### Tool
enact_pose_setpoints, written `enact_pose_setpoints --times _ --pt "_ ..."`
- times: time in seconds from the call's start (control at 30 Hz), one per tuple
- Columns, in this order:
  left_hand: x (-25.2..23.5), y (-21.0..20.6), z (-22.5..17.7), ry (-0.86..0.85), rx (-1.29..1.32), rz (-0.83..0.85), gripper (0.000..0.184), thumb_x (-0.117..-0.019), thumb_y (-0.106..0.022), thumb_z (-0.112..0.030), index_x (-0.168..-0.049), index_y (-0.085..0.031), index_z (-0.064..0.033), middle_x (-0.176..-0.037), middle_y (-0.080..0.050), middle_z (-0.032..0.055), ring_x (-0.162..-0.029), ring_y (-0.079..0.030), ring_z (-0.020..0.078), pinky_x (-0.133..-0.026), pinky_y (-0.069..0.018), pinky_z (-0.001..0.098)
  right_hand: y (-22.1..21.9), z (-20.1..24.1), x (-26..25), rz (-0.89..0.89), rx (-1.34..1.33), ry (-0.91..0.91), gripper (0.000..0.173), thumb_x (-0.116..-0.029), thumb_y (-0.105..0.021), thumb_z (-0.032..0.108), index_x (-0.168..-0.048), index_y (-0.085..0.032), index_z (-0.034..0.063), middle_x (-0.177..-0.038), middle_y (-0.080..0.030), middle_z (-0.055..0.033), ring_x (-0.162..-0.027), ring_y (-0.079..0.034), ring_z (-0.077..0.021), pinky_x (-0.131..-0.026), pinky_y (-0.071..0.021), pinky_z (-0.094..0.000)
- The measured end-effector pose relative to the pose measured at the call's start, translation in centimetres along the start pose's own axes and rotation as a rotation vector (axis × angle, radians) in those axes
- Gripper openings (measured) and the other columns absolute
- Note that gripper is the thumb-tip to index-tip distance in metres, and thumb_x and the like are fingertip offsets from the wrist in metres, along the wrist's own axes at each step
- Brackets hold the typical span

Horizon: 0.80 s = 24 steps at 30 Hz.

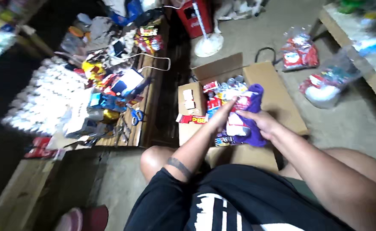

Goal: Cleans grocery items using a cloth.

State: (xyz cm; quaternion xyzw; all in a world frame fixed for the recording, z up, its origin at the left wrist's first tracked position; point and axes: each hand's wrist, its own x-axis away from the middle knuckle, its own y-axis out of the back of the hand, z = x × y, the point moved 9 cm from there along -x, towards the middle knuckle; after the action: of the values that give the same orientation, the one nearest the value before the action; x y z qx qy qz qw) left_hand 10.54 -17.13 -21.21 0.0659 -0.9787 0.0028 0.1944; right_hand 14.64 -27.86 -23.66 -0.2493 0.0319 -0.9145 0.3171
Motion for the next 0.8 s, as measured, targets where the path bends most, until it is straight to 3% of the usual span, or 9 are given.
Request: enact_pose_setpoints --times 0.13,0.3,0.47,0.6,0.7,0.8 --pt "0.0 -0.2 0.3 -0.146 0.134 0.001 0.049 -0.1109 -0.033 -0.035 -0.143 -0.044 0.0012 -0.123 -0.062 0.0161 -0.107 -0.063 0.0163 -0.094 -0.0522 0.035 0.5 0.6 -0.2 -0.115 0.132 0.095 0.038 -0.0984 -0.067 0.026 -0.126 -0.059 0.0005 -0.102 -0.069 -0.007 -0.091 -0.068 -0.0103 -0.085 -0.0574 -0.0312" --pt "1.7 1.4 1.5 -0.138 0.259 0.02 0.053 -0.1123 -0.018 -0.034 -0.143 -0.042 0.0017 -0.119 -0.063 0.016 -0.104 -0.065 0.0163 -0.094 -0.0535 0.0355 -1.4 -0.1 0.2 -0.084 0.15 0.042 0.038 -0.1084 -0.046 0.035 -0.125 -0.058 0.0031 -0.099 -0.069 -0.0031 -0.09 -0.068 -0.0075 -0.082 -0.058 -0.0286" --pt "2.2 3.1 3.9 -0.056 0.417 0.042 0.052 -0.1124 -0.02 -0.037 -0.144 -0.042 -0.0018 -0.113 -0.066 0.0129 -0.096 -0.067 0.0165 -0.087 -0.057 0.036 -4.0 -1.9 0.5 -0.02 0.087 -0.037 0.035 -0.0997 -0.061 0.018 -0.129 -0.055 0.0 -0.102 -0.072 -0.0074 -0.091 -0.071 -0.0122 -0.084 -0.0602 -0.0311" --pt "1.4 3.3 5.5 -0.052 0.495 0.059 0.051 -0.112 -0.027 -0.037 -0.149 -0.037 -0.0031 -0.127 -0.06 0.0174 -0.108 -0.064 0.0202 -0.094 -0.0541 0.0397 -4.1 -2.8 -0.1 -0.12 0.106 -0.019 0.037 -0.0919 -0.067 0.006 -0.126 -0.056 -0.0021 -0.1 -0.072 -0.0092 -0.087 -0.072 -0.0135 -0.081 -0.0608 -0.0315" --pt "1.0 3.0 5.9 -0.051 0.531 0.096 0.053 -0.1121 -0.028 -0.037 -0.153 -0.034 -0.0043 -0.138 -0.055 0.0195 -0.118 -0.061 0.023 -0.101 -0.0508 0.0421 -3.2 -3.2 -0.8 -0.241 0.132 0.061 0.041 -0.091 -0.071 0.01 -0.127 -0.055 -0.0019 -0.101 -0.072 -0.0088 -0.087 -0.071 -0.0123 -0.081 -0.0608 -0.0309" --pt "1.4 3.4 5.4 -0.077 0.506 0.1 0.057 -0.1123 -0.025 -0.038 -0.156 -0.031 -0.0022 -0.149 -0.046 0.0223 -0.132 -0.052 0.0267 -0.11 -0.0427 0.0454 -3.2 -3.5 -1.0 -0.314 0.089 0.128 0.041 -0.0954 -0.065 0.014 -0.132 -0.053 -0.0009 -0.105 -0.071 -0.0085 -0.091 -0.071 -0.0119 -0.082 -0.0603 -0.0307"
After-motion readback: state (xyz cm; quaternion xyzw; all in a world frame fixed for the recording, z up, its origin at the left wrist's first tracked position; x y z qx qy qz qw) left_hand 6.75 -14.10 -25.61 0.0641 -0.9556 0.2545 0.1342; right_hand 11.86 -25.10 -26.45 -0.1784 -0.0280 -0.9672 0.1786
